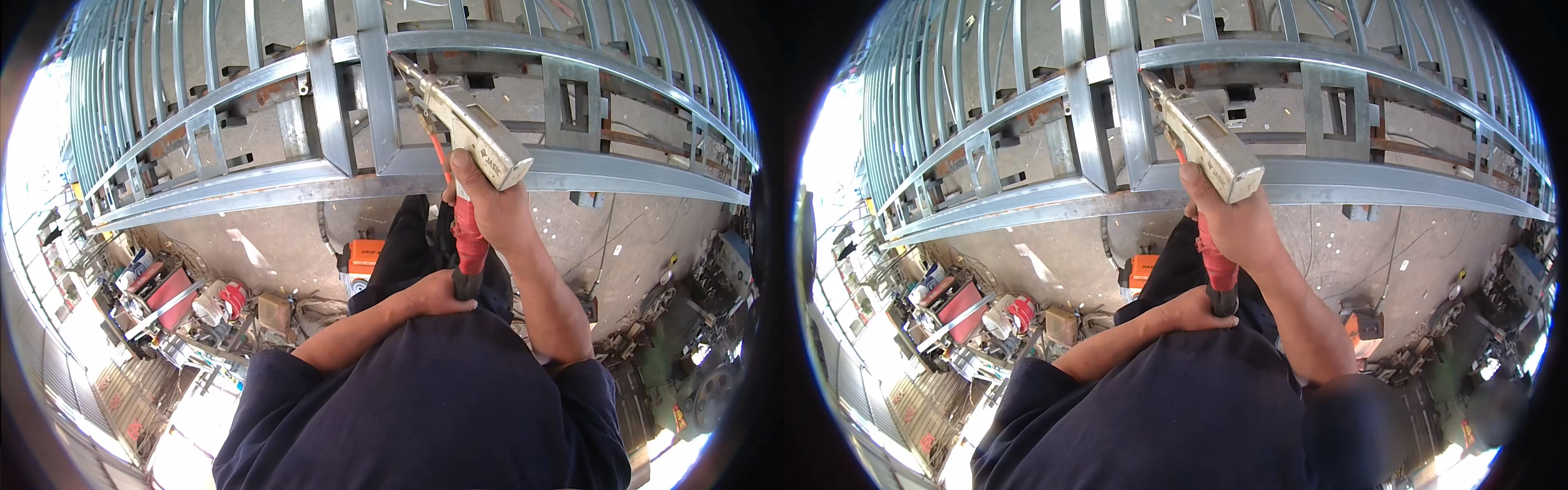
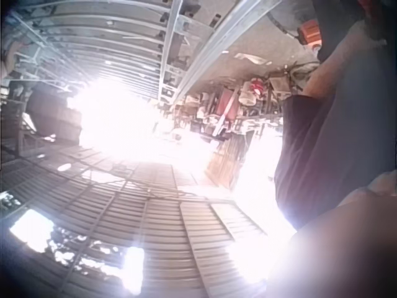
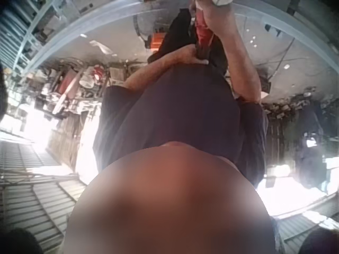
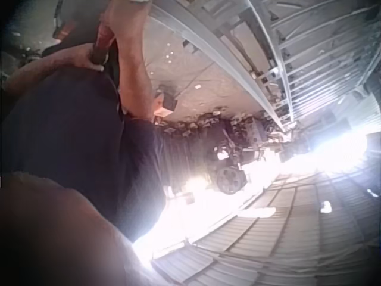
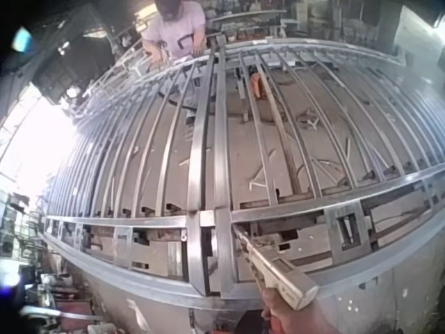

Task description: The person welds a large metal frame using a handheld welding torch. They move along the frame, applying welds at multiple joints and seams while holding the torch with one hand and stabilizing the frame with the other. The process generates bright sparks and smoke throughout.

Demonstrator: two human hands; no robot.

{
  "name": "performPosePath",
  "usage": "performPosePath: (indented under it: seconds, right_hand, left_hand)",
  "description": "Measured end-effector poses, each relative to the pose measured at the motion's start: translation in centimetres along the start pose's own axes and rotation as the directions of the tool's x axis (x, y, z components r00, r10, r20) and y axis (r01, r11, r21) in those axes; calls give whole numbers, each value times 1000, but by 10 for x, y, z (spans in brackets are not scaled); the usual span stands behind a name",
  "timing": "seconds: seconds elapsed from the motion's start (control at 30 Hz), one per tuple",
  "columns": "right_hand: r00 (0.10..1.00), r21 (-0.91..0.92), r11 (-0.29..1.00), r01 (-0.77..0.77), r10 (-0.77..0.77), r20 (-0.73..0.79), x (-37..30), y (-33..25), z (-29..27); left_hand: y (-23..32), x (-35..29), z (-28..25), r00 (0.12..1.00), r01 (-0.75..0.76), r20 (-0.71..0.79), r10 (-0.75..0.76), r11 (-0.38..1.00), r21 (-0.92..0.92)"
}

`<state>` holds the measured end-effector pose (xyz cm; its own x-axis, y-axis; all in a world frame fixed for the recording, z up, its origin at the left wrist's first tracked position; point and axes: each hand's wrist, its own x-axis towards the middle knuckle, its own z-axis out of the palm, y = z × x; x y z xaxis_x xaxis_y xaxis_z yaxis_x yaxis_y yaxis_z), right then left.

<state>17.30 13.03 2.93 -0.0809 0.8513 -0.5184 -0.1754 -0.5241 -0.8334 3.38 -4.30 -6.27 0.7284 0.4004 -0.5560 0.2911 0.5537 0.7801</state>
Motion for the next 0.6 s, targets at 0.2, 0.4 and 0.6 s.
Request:
performPosePath:
  seconds: [0.2, 0.4, 0.6]
  right_hand:
    - [999, 12, 999, 39, -39, 27, 5, 6, -1]
    - [1000, 72, 997, 9, -10, 17, 5, 7, 0]
    - [1000, 37, 999, 19, -20, 19, 3, 8, 2]
  left_hand:
    - [3, 0, -2, 999, 52, -10, -52, 998, 22]
    - [8, -1, -4, 995, 98, -17, -97, 994, 38]
    - [3, -1, -2, 996, 90, -20, -89, 995, 51]
